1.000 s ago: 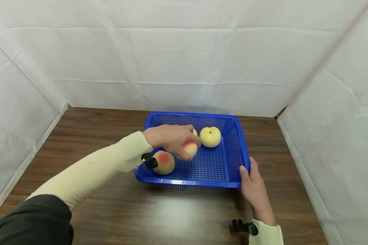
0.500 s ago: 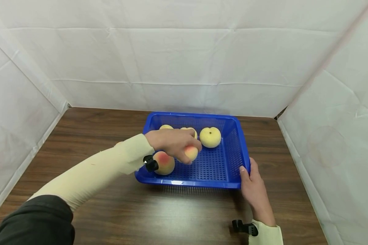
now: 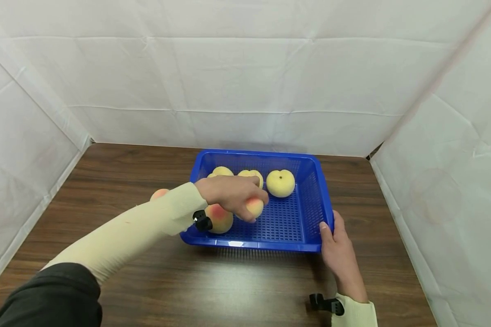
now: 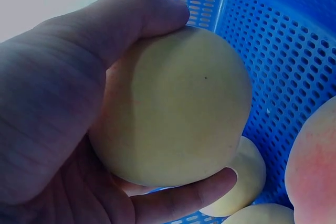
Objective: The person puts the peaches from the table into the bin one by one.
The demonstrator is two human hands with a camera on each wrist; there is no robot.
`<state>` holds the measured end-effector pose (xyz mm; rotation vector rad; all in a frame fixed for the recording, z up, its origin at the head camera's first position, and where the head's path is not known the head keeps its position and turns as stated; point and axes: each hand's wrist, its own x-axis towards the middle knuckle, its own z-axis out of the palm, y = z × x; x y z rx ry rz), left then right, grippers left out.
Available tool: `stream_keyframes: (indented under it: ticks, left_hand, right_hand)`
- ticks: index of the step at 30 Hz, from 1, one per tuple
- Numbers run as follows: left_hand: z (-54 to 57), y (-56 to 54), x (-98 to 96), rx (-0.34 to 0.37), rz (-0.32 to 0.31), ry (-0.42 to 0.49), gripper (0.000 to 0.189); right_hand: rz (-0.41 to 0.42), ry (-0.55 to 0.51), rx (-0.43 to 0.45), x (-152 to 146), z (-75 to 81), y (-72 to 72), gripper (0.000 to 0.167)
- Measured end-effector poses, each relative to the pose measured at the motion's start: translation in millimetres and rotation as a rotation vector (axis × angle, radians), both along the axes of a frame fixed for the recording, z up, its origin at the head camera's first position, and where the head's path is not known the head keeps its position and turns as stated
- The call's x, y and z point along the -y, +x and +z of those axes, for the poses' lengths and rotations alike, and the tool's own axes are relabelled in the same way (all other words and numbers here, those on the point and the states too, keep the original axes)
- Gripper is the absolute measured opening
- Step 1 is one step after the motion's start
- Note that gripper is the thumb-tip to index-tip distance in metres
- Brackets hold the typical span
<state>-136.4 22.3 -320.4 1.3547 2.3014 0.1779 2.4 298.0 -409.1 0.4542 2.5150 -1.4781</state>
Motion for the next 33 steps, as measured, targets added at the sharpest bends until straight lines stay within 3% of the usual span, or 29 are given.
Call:
stream_keyframes:
  ticks: [13, 23, 33]
  left_hand:
    - [-8.1, -1.4, -3.7, 0.006, -0.001, -0.011, 0.033]
    - [-12.7, -2.0, -4.9, 0.029, 0.04, -0.021, 0.041]
    - [-20.0, -3.7, -7.2, 0.029, 0.009, -0.027, 0.045]
  right_hand:
    - [0.008, 0.0, -0.013, 1, 0.4, 2.4, 0.066]
    - [0.007, -0.004, 0.006, 0, 0.2, 1.5, 0.068]
    - [0.008, -0.007, -0.004, -1, -0.4, 2.8, 0.066]
